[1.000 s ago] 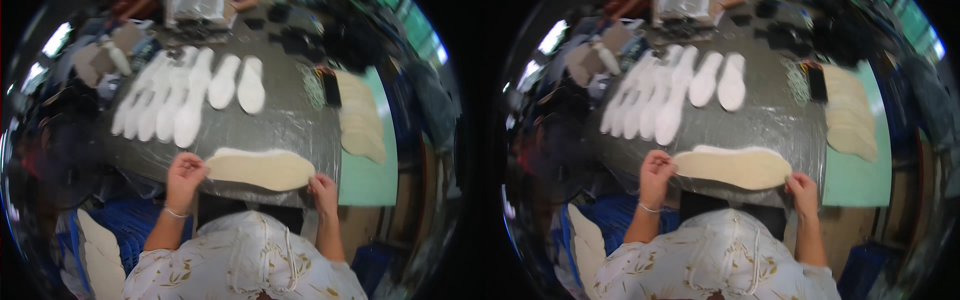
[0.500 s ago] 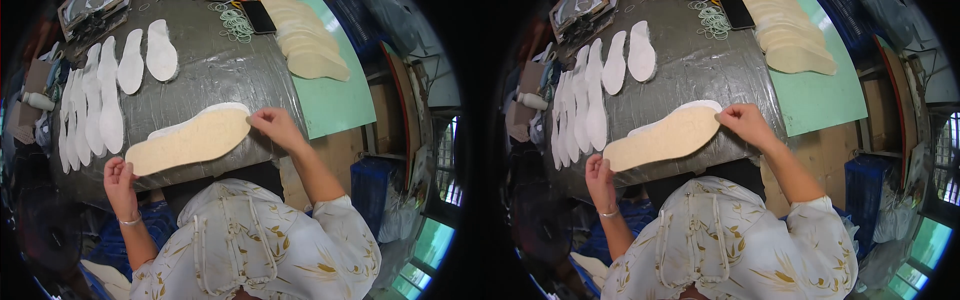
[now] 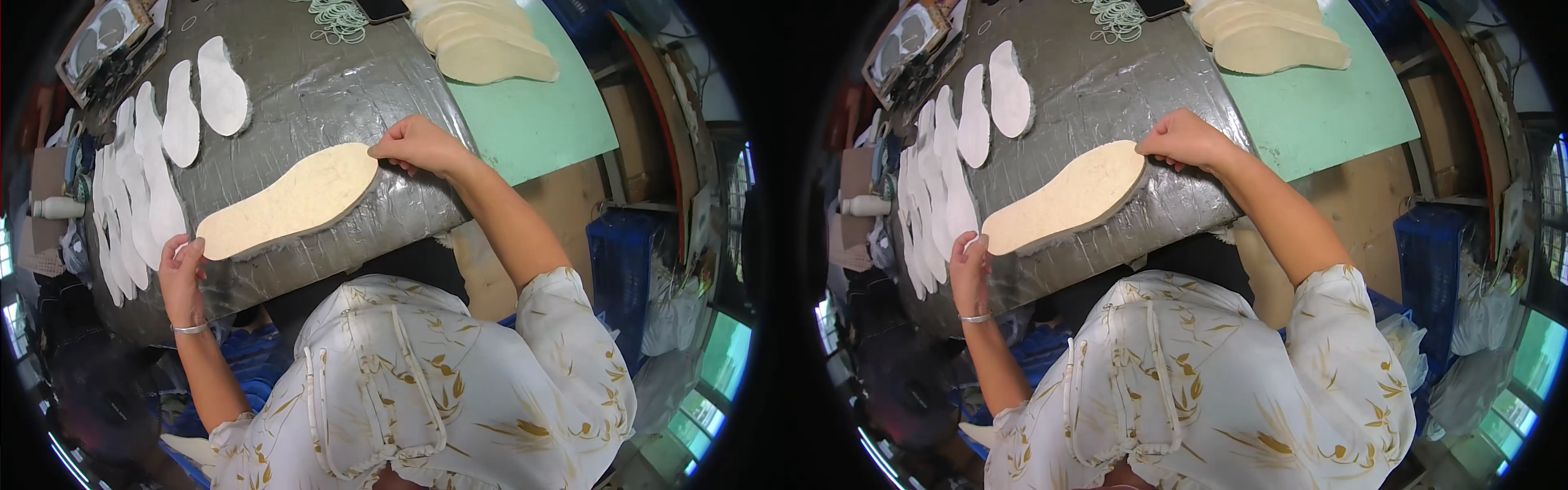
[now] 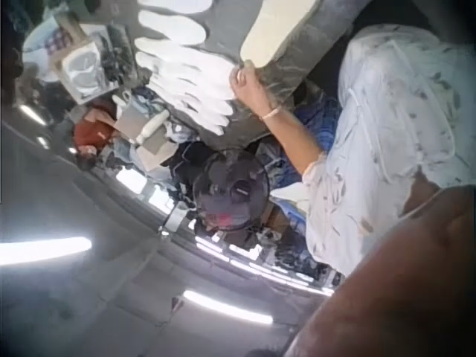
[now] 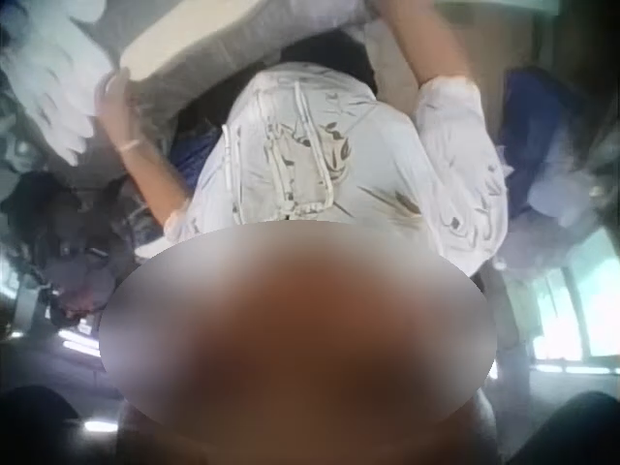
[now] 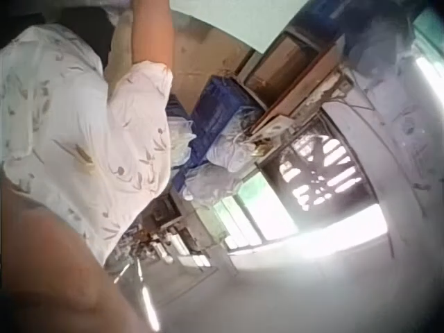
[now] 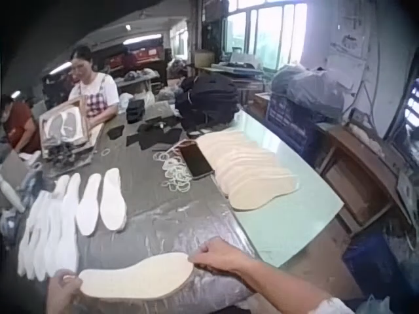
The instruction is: Manually assembling shoe insoles by aligning and smoothing fluffy lining onto the insole bases.
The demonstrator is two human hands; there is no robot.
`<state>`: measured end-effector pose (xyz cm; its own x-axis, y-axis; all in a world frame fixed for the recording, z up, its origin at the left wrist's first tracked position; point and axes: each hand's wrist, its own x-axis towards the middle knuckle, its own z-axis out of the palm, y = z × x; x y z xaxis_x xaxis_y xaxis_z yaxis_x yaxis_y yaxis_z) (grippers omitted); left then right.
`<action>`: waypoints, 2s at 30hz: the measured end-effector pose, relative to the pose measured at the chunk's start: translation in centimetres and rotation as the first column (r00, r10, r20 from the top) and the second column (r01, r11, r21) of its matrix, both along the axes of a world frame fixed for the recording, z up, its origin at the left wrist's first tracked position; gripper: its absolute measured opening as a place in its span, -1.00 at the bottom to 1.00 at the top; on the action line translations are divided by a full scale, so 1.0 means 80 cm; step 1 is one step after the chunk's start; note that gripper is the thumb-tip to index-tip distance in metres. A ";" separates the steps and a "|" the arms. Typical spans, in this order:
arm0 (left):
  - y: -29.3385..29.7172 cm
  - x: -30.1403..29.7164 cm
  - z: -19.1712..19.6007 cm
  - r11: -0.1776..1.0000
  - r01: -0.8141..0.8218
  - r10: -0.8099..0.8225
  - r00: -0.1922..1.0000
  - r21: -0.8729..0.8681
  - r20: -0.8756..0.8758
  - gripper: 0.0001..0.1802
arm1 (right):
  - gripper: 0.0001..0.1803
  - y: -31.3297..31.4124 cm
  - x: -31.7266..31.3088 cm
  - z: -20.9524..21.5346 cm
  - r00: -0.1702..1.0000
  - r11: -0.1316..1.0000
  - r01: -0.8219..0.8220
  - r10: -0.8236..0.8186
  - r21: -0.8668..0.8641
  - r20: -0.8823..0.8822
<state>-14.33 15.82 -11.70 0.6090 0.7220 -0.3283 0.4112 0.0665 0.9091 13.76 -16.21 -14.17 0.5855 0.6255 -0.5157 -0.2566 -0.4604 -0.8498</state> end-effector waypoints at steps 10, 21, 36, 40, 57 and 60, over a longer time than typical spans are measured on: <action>-0.011 -0.005 -0.007 0.996 -0.042 0.044 0.998 -0.074 0.035 -0.64 | -0.76 -0.005 0.004 -0.012 0.999 0.999 -0.037 0.037 0.012 0.002; -0.003 -0.005 -0.014 0.998 -0.021 0.021 1.000 -0.056 0.011 -0.68 | -0.74 -0.008 0.005 -0.016 0.999 0.999 -0.039 0.039 0.008 0.034; -0.006 0.001 -0.014 1.000 -0.013 0.012 0.999 -0.022 -0.043 -0.70 | -0.72 -0.005 0.004 -0.011 0.998 0.999 -0.040 0.040 -0.002 0.050; -0.008 0.002 -0.013 1.000 0.010 -0.011 0.999 -0.025 -0.034 -0.68 | -0.72 -0.006 0.002 -0.010 0.997 0.999 -0.027 0.028 -0.022 0.071; -0.008 0.004 -0.030 0.997 0.009 -0.012 1.000 -0.080 -0.027 -0.68 | -0.73 0.000 0.000 -0.010 0.992 0.996 -0.047 0.056 -0.073 0.117; -0.007 -0.001 -0.032 0.994 0.002 -0.003 1.000 -0.108 -0.011 -0.67 | -0.74 0.005 -0.007 -0.002 0.991 0.994 -0.010 0.025 -0.111 0.135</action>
